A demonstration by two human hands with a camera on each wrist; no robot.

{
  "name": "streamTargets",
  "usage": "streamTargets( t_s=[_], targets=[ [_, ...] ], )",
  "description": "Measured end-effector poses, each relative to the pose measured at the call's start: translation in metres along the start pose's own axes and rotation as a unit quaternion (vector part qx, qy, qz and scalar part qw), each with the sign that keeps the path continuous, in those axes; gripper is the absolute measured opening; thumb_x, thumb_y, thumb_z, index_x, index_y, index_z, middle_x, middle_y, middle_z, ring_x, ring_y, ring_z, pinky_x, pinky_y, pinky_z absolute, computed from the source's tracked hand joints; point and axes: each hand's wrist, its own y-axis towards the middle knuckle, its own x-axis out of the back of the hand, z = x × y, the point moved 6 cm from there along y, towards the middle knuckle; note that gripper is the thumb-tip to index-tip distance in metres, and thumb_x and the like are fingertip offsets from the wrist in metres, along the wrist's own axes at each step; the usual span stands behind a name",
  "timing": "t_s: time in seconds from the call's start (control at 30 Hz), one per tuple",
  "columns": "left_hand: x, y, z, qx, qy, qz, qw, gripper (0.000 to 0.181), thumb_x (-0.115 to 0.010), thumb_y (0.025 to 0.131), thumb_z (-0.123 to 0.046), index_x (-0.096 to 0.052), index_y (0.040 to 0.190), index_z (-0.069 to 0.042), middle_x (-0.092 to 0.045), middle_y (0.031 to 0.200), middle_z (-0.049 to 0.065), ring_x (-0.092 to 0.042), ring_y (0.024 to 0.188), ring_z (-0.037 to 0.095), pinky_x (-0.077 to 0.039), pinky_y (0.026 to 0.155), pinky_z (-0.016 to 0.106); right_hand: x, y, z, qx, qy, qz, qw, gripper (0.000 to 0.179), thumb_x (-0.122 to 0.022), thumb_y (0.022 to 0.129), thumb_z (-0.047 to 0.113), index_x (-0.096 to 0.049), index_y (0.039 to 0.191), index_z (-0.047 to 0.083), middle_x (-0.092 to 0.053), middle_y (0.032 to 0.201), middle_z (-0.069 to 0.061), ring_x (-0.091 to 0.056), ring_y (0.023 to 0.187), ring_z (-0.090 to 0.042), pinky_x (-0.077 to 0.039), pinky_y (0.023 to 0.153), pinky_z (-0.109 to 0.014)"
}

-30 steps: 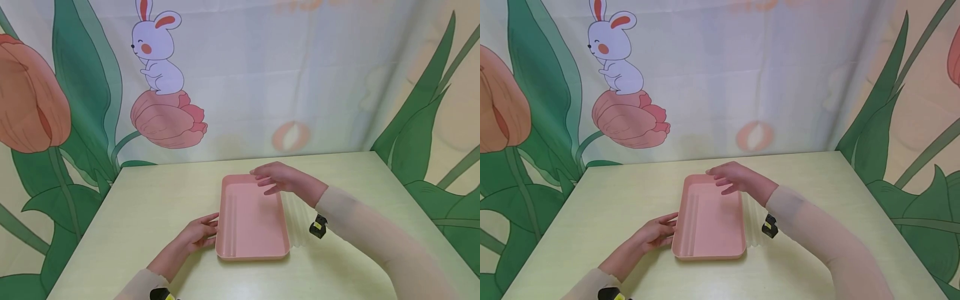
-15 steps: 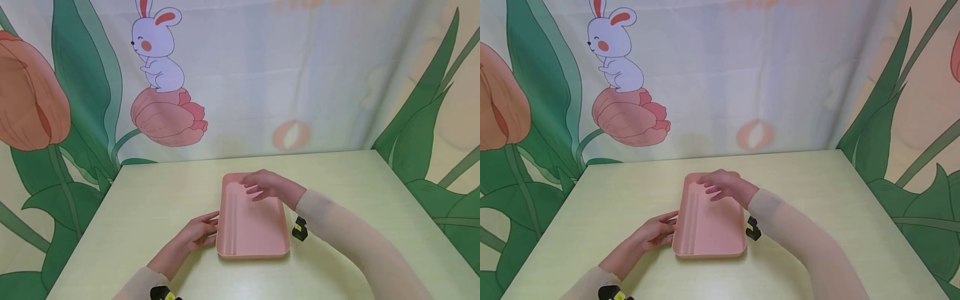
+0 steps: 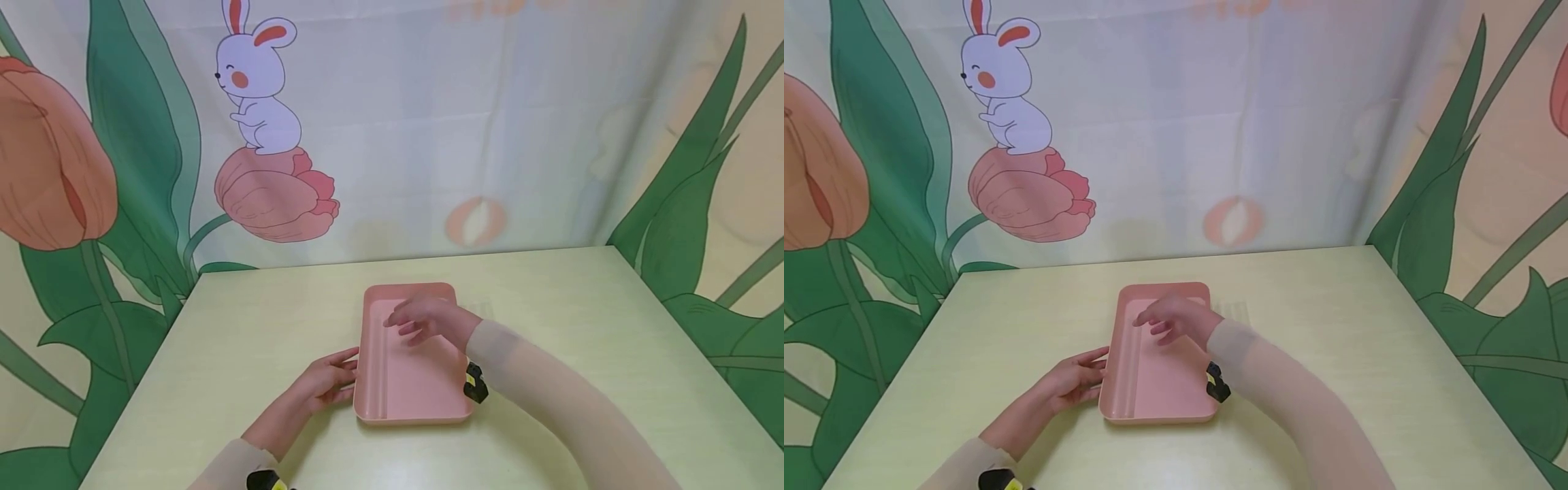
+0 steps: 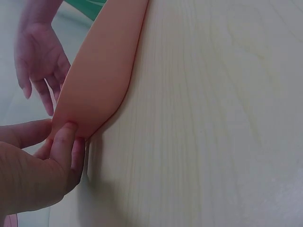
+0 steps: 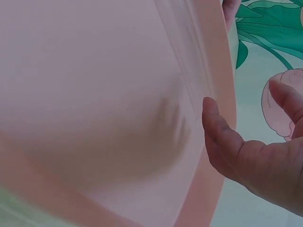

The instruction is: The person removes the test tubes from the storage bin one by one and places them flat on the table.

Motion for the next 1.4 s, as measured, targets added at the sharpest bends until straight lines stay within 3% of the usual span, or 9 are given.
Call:
streamTargets(
  t_s=[0.13, 0.3, 0.4, 0.57, 0.63, 0.8, 0.87, 1.1, 1.4],
  targets=[
    [0.001, 0.001, 0.0, -0.003, 0.0, -0.002, 1.0, 0.056, -0.05, 0.1, 0.007, -0.043, 0.154, -0.002, -0.048, 0.153, 0.029, -0.068, 0.095, 0.011, -0.062, 0.079, 0.027, -0.007, 0.008, -0.007, -0.002, -0.001, 0.0, 1.0, 0.061, -0.072, 0.093, 0.016, -0.049, 0.146, -0.004, -0.061, 0.133, -0.014, -0.061, 0.116, -0.027, -0.058, 0.102, -0.043],
    [0.001, 0.002, 0.002, -0.006, 0.002, -0.001, 1.0, 0.055, -0.05, 0.1, 0.007, -0.043, 0.154, -0.001, -0.048, 0.153, 0.029, -0.068, 0.095, 0.012, -0.062, 0.079, 0.028, -0.013, 0.012, -0.014, 0.016, -0.017, -0.006, 0.9997, 0.027, -0.071, 0.092, 0.014, -0.066, 0.113, -0.002, -0.056, 0.09, -0.003, -0.056, 0.081, -0.016, -0.059, 0.077, -0.028],
    [0.001, 0.002, 0.002, -0.005, 0.004, 0.001, 1.0, 0.056, -0.051, 0.1, 0.006, -0.043, 0.154, -0.001, -0.048, 0.153, 0.029, -0.068, 0.096, 0.012, -0.062, 0.079, 0.028, -0.018, 0.011, -0.018, 0.038, -0.022, -0.002, 0.999, 0.018, -0.069, 0.091, 0.014, -0.07, 0.103, 0.0, -0.059, 0.092, -0.005, -0.056, 0.08, -0.016, -0.058, 0.071, -0.025],
    [0.0, 0.004, 0.001, -0.007, 0.004, 0.0, 1.0, 0.055, -0.05, 0.1, 0.006, -0.043, 0.154, -0.001, -0.048, 0.153, 0.029, -0.067, 0.096, 0.011, -0.062, 0.078, 0.027, -0.026, 0.011, -0.019, 0.045, -0.03, -0.028, 0.9982, 0.025, -0.069, 0.091, 0.014, -0.072, 0.11, -0.002, -0.067, 0.11, -0.013, -0.063, 0.089, -0.02, -0.062, 0.078, -0.029],
    [0.0, 0.004, 0.001, -0.008, 0.003, -0.001, 1.0, 0.056, -0.05, 0.1, 0.006, -0.043, 0.154, -0.001, -0.048, 0.153, 0.029, -0.067, 0.095, 0.011, -0.061, 0.078, 0.027, -0.029, 0.024, -0.023, 0.032, -0.03, -0.056, 0.9975, 0.031, -0.072, 0.089, 0.012, -0.067, 0.117, -0.002, -0.069, 0.115, -0.016, -0.068, 0.095, -0.023, -0.064, 0.079, -0.036],
    [-0.001, 0.002, 0.001, -0.01, 0.004, 0.006, 0.9999, 0.056, -0.05, 0.1, 0.007, -0.041, 0.155, 0.0, -0.048, 0.153, 0.03, -0.066, 0.094, 0.01, -0.061, 0.078, 0.027, -0.025, 0.101, -0.056, 0.02, -0.001, -0.096, 0.9952, 0.045, -0.083, 0.076, 0.006, -0.057, 0.112, -0.001, -0.067, 0.102, -0.019, -0.071, 0.086, -0.029, -0.064, 0.064, -0.046],
    [-0.002, 0.002, 0.001, -0.011, 0.005, 0.007, 0.9999, 0.057, -0.05, 0.1, 0.007, -0.04, 0.155, 0.0, -0.047, 0.153, 0.03, -0.067, 0.094, 0.01, -0.061, 0.078, 0.027, -0.026, 0.109, -0.06, 0.015, 0.004, -0.103, 0.9946, 0.045, -0.083, 0.075, 0.004, -0.057, 0.112, -0.001, -0.065, 0.098, -0.019, -0.07, 0.079, -0.031, -0.064, 0.065, -0.046],
    [-0.002, 0.002, 0.002, -0.009, 0.003, 0.002, 1.0, 0.056, -0.051, 0.1, 0.007, -0.042, 0.154, -0.001, -0.047, 0.153, 0.03, -0.067, 0.094, 0.01, -0.061, 0.078, 0.028, -0.039, 0.034, -0.029, 0.026, 0.016, -0.137, 0.9901, 0.044, -0.072, 0.081, -0.007, -0.052, 0.12, -0.008, -0.052, 0.083, -0.011, -0.052, 0.058, -0.016, -0.06, 0.056, -0.031],
    [-0.001, 0.001, 0.002, -0.007, 0.007, -0.007, 0.9999, 0.056, -0.051, 0.099, 0.007, -0.043, 0.154, -0.001, -0.049, 0.152, 0.03, -0.067, 0.096, 0.012, -0.062, 0.078, 0.028, -0.041, 0.024, -0.024, 0.025, 0.045, -0.144, 0.9883, 0.055, -0.072, 0.081, -0.01, -0.049, 0.132, -0.008, -0.046, 0.083, -0.007, -0.048, 0.057, -0.015, -0.062, 0.063, -0.034]
  ],
)
